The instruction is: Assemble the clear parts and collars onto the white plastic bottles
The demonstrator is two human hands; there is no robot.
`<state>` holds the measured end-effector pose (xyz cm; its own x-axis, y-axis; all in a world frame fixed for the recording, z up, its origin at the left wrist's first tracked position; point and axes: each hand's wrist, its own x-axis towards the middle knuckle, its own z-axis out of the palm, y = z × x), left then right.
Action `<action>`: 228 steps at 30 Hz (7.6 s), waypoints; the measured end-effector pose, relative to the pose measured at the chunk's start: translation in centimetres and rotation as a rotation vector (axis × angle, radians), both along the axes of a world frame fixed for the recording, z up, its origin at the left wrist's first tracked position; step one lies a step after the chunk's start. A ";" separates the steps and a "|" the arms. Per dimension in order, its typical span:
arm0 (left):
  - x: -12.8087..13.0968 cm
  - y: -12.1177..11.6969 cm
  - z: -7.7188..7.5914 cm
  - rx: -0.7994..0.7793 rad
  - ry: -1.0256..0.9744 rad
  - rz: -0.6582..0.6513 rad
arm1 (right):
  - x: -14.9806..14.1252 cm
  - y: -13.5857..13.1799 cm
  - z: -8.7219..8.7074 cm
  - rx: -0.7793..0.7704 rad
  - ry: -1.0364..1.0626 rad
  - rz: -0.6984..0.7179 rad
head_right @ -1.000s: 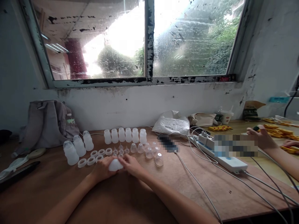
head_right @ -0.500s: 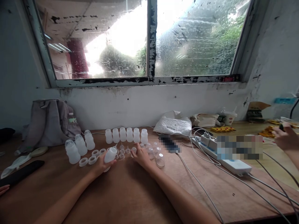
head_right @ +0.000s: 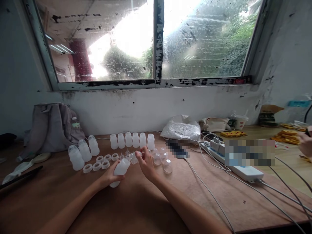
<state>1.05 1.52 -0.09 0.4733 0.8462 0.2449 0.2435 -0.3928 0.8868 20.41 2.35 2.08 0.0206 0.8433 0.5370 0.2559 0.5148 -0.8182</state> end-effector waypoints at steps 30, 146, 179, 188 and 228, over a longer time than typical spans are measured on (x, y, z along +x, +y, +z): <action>1.4 -2.4 0.1 0.037 0.042 -0.034 | -1.3 -1.9 -2.9 0.229 -0.269 -0.017; -5.9 1.7 -2.1 0.662 0.854 0.681 | -1.7 -1.3 -3.2 0.203 -0.807 0.315; -2.3 -1.1 -0.6 0.618 0.522 0.146 | -1.9 -1.5 -3.2 0.166 -0.672 0.384; -2.4 -0.9 -0.7 0.566 0.522 0.148 | -2.0 -1.4 -3.5 0.208 -0.670 0.388; 0.9 -4.0 -0.4 0.179 0.036 0.086 | -3.5 -1.7 -4.0 0.014 -0.246 0.204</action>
<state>1.91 -2.48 -0.53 0.4124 0.8284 0.3790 0.3132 -0.5196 0.7949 16.86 0.68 -1.94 -0.2805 0.8091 0.5164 0.3358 0.5867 -0.7369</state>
